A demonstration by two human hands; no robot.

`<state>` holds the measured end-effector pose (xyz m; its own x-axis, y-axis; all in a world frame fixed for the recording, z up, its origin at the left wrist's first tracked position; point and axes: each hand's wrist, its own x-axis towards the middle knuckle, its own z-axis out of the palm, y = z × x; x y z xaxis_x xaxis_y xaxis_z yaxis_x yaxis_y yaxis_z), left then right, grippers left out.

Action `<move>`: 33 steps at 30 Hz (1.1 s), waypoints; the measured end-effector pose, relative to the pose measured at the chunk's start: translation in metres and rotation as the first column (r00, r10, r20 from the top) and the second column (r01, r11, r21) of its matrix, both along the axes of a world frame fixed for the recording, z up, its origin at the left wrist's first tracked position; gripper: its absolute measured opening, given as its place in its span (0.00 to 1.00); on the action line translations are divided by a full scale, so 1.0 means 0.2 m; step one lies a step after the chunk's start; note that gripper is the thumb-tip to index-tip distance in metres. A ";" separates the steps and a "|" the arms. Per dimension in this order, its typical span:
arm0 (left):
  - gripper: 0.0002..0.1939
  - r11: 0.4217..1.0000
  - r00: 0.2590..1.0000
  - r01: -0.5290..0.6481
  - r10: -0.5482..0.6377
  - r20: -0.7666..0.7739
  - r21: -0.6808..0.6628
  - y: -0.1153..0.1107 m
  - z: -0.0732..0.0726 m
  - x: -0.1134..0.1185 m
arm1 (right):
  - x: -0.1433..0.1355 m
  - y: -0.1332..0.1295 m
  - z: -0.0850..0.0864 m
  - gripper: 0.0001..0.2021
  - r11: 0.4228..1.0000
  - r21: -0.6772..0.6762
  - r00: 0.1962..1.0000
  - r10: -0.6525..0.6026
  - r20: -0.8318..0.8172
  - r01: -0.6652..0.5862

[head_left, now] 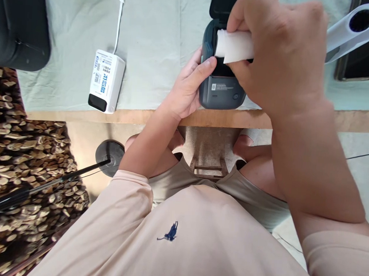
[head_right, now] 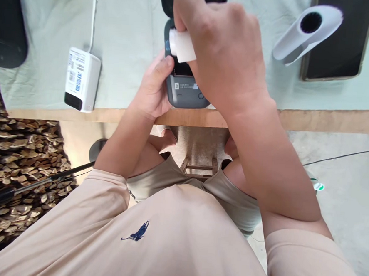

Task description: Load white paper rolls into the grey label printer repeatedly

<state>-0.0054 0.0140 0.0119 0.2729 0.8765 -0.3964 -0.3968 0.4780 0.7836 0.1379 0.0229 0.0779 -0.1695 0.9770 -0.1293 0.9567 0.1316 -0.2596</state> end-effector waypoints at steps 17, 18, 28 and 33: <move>0.13 0.994 0.996 0.088 -0.087 -0.019 0.068 0.01 -0.01 -0.02 | 0.03 0.02 -0.06 0.19 0.999 0.031 0.992 0.015 -0.122 -0.012; 0.16 0.994 0.995 0.097 -0.096 -0.017 0.059 0.02 -0.01 -0.03 | 0.03 0.02 -0.06 0.19 0.998 0.062 0.989 0.039 -0.146 -0.030; 0.14 0.998 0.999 0.001 0.001 0.034 -0.055 0.02 -0.02 -0.06 | -0.01 0.00 -0.13 0.18 0.980 0.159 0.947 0.158 -0.279 -0.117; 0.09 0.999 0.999 0.040 -0.041 0.029 0.031 0.02 -0.02 -0.06 | 0.01 0.00 -0.16 0.22 0.951 0.295 0.866 0.221 -0.449 -0.090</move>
<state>-0.0165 0.0178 0.0078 0.3195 0.8762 -0.3608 -0.4011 0.4701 0.7862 0.1399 0.0225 0.0467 -0.2982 0.9196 0.2557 0.6884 0.3928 -0.6098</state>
